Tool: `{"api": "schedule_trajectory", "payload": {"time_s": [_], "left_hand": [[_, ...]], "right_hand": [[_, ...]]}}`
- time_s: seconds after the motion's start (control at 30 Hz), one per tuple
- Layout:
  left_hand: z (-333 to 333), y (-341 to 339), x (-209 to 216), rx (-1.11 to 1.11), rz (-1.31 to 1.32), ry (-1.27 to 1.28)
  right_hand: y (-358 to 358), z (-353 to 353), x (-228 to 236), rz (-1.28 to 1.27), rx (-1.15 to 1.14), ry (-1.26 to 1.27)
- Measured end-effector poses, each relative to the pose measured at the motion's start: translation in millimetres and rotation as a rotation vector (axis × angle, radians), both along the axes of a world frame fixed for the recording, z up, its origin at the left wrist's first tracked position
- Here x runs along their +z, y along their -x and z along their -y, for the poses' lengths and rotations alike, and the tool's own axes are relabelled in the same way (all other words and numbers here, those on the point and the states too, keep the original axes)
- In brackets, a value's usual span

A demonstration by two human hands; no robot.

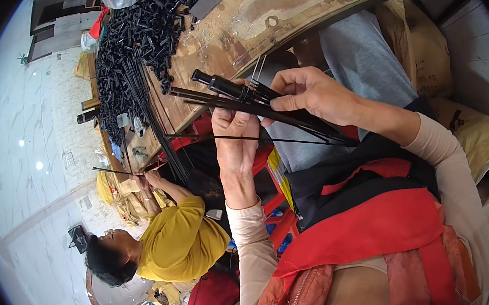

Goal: Assembling black rods into central hubs to create umbrella frames using pliers.

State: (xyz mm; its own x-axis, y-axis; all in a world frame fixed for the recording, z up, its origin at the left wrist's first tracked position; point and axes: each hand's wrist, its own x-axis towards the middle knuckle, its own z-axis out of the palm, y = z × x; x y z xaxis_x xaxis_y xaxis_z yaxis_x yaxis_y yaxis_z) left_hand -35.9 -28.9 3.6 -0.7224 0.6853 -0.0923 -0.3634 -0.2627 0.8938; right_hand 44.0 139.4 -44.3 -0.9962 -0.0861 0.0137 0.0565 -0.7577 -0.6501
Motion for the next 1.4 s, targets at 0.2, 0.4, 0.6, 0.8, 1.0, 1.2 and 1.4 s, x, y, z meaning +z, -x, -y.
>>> {"api": "schedule_trajectory", "payload": {"time_s": [0.2, 0.4, 0.6, 0.8, 1.0, 1.2, 1.4], "left_hand": [[7.2, 7.5, -0.8, -0.091, -0.005, 0.001], [7.1, 10.5, -5.5, -0.041, -0.065, 0.028], [-2.8, 0.5, -29.4, 0.1, 0.174, -0.12], [-25.9, -35.7, 16.0, 0.357, -0.291, 0.235], [-23.6, -40.2, 28.7, 0.442, -0.38, 0.268], [-23.9, -34.6, 20.3, 0.444, -0.41, 0.186], [-29.2, -29.8, 8.8, 0.479, -0.47, 0.242]], "right_hand": [[5.8, -7.6, -5.7, 0.065, 0.228, 0.193], [10.9, -4.4, -7.4, 0.091, 0.342, 0.3], [-0.5, 18.4, 6.7, 0.014, 0.006, 0.208], [-1.5, 31.2, 8.8, 0.08, -0.349, 0.022], [-3.9, 36.8, 15.0, -0.078, -0.332, 0.007], [6.9, 30.6, 8.7, -0.058, -0.248, 0.089], [23.8, 19.4, -10.8, -0.013, -0.076, 0.271]]}}
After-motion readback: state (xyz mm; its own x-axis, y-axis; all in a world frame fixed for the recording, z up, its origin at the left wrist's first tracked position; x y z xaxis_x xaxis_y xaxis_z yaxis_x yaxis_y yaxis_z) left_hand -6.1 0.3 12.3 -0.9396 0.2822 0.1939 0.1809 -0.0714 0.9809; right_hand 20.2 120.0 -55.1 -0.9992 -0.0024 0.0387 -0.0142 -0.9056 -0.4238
